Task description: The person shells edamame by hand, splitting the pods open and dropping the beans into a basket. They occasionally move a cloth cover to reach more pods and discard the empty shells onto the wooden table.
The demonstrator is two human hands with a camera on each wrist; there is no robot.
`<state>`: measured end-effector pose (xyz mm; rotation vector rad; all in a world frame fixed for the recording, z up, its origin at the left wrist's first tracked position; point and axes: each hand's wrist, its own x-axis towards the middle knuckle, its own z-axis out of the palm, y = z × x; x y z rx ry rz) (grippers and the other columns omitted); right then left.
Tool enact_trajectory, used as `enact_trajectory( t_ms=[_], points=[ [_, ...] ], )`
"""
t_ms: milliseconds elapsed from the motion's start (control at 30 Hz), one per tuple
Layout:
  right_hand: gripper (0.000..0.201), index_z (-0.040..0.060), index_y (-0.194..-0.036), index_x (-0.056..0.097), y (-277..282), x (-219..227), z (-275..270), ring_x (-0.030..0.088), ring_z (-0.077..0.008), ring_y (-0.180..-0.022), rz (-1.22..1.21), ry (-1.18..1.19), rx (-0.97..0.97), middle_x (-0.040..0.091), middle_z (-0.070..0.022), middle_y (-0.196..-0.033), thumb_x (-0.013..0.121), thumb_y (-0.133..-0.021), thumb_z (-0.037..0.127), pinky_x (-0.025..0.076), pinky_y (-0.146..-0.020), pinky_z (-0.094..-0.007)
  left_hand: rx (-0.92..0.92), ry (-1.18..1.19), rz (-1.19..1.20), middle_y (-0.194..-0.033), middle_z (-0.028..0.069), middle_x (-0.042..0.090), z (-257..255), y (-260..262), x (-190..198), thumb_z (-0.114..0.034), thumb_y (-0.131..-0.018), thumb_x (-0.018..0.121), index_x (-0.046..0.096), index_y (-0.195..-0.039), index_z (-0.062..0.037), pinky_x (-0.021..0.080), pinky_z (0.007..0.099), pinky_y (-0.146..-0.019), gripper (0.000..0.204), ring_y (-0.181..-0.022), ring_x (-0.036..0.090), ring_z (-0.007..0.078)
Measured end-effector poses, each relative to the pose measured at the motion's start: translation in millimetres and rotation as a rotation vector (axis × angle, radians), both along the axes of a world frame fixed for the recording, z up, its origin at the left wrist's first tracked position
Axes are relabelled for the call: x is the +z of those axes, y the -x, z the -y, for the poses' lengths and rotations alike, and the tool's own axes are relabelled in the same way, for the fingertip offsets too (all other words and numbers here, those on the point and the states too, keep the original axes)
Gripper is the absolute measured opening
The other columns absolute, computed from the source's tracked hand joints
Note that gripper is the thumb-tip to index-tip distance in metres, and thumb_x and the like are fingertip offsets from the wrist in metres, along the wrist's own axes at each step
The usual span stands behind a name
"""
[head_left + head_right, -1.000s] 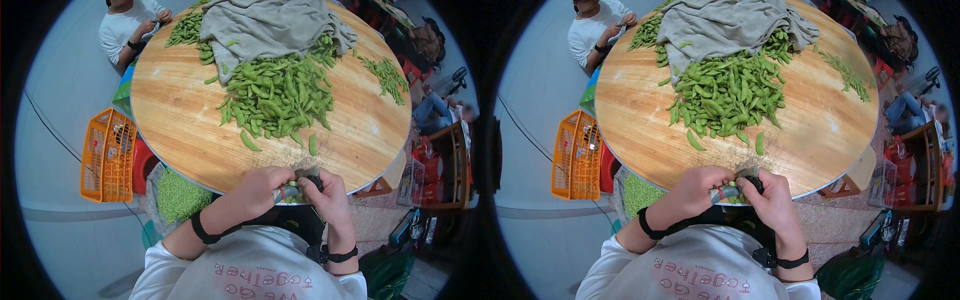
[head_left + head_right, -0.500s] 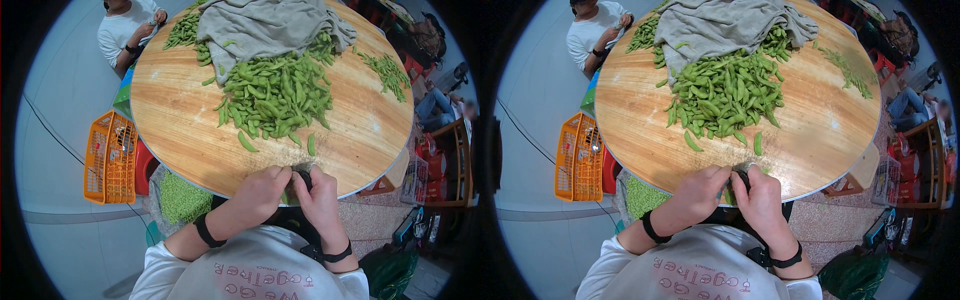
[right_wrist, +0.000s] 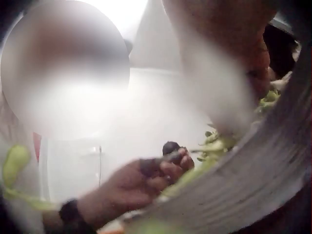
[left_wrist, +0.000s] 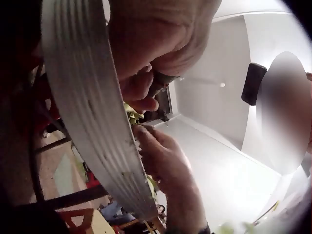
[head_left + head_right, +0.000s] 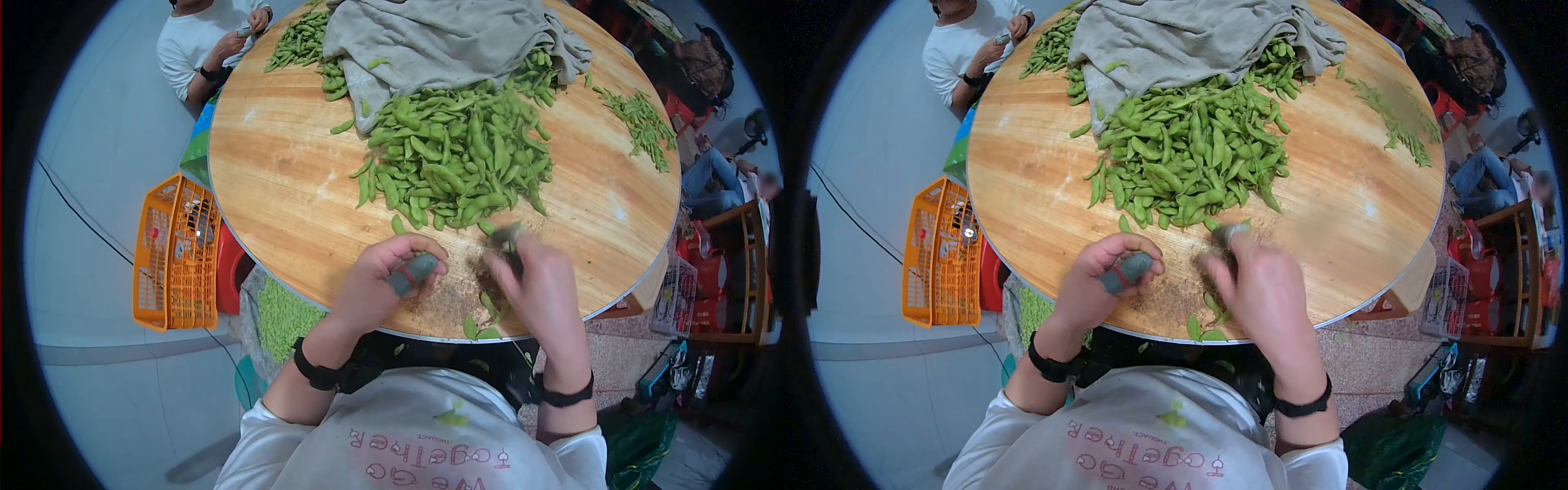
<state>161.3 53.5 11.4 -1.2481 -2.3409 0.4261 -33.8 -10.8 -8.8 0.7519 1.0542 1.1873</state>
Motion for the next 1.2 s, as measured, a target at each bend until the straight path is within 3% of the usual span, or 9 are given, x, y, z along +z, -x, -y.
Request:
enact_trajectory(
  t_ms=[133,267,333,367,433,567,867,1067,1200],
  points=[
    [0.020,0.0033,-0.074,0.048,19.4,-16.1,-14.2,0.058,-0.0296,-0.053,0.237,-0.169,-0.028,0.056,-0.0126,-0.060,0.061,-0.076,0.018,0.046,-0.048,-0.0384,-0.101,-0.050,-0.109,-0.083,-0.0007,0.057,-1.5,-3.0,-2.4,-0.010,-0.087,0.053,0.058,-0.103,-0.0047,0.038,0.0158,-0.058,0.018,-0.069,0.050,0.0043],
    [0.013,0.0025,-0.076,0.051,11.0,-12.3,-5.6,0.058,-0.0274,-0.051,0.110,-0.137,0.004,0.057,-0.0136,-0.061,0.060,-0.077,0.012,0.045,-0.047,-0.0362,-0.017,-0.068,-0.002,-0.087,0.0018,0.056,-3.6,-16.7,-3.6,-0.005,-0.080,0.055,0.055,-0.110,-0.0019,0.038,0.0157,-0.062,0.030,-0.072,0.050,0.0075],
    [0.007,0.0010,-0.079,0.055,2.8,-14.5,-0.6,0.052,-0.0178,-0.044,-0.382,0.198,0.018,0.056,-0.0071,-0.058,0.058,-0.080,0.007,0.040,-0.043,-0.0293,-0.052,-0.043,0.069,-0.086,0.0018,0.056,-4.6,-24.1,0.6,-0.006,-0.080,0.055,0.054,-0.113,-0.0017,0.038,0.0156,-0.061,0.033,-0.073,0.050,0.0074],
    [0.007,0.0010,-0.079,0.055,1.5,-12.0,3.2,0.052,-0.0178,-0.044,-0.383,0.198,0.018,0.056,-0.0071,-0.058,0.058,-0.080,0.007,0.040,-0.043,-0.0293,-0.092,-0.021,0.140,-0.086,0.0017,0.056,-5.2,-26.8,2.3,-0.007,-0.081,0.055,0.052,-0.116,-0.0015,0.038,0.0155,-0.061,0.036,-0.074,0.050,0.0073],
    [0.007,0.0003,-0.082,0.057,-0.5,-0.7,12.2,0.041,-0.0071,-0.042,-0.885,0.987,-0.042,0.051,0.0009,-0.056,0.056,-0.084,0.007,0.031,-0.040,-0.0221,-0.116,-0.029,0.234,-0.090,0.0022,0.056,-4.6,-30.5,-1.8,-0.005,-0.081,0.057,0.054,-0.115,-0.0016,0.040,0.0175,-0.064,0.034,-0.077,0.051,0.0073],
    [0.009,0.0020,-0.085,0.054,-7.8,-2.3,23.5,0.034,-0.0018,-0.044,-0.994,1.189,-0.009,0.046,0.0048,-0.058,0.054,-0.087,0.011,0.024,-0.040,-0.0177,-0.060,-0.082,0.372,-0.093,0.0028,0.056,-0.9,-35.6,-7.1,-0.003,-0.080,0.061,0.057,-0.106,0.0005,0.044,0.0206,-0.070,0.027,-0.080,0.052,0.0083],
    [0.025,0.0020,-0.085,0.051,-14.4,-5.0,40.5,0.035,-0.0037,-0.049,-0.960,1.298,0.194,0.044,0.0021,-0.060,0.038,-0.095,0.020,0.026,-0.043,-0.0179,0.048,-0.083,0.366,-0.085,0.0016,0.056,7.7,-39.3,-7.5,0.010,-0.069,0.054,0.052,-0.095,-0.0021,0.044,0.0203,-0.067,0.030,-0.076,0.054,0.0077],
    [0.025,0.0024,-0.081,0.050,-17.3,-9.0,42.7,0.035,-0.0042,-0.047,-1.034,1.366,0.245,0.044,0.0020,-0.059,0.037,-0.095,0.019,0.027,-0.042,-0.0185,0.075,-0.110,0.359,-0.083,0.0006,0.055,8.1,-40.9,-10.6,0.004,-0.076,0.059,0.054,-0.094,-0.0024,0.042,0.0178,-0.064,0.019,-0.072,0.052,0.0063],
    [0.022,0.0030,-0.080,0.050,-11.7,-7.2,45.2,0.034,-0.0035,-0.046,-0.883,1.099,0.108,0.044,0.0021,-0.058,0.040,-0.094,0.016,0.027,-0.041,-0.0183,0.073,-0.090,0.164,-0.081,0.0013,0.056,8.3,-47.3,-2.5,-0.001,-0.080,0.059,0.056,-0.094,-0.0020,0.043,0.0192,-0.063,0.014,-0.072,0.053,0.0070]
  ],
)
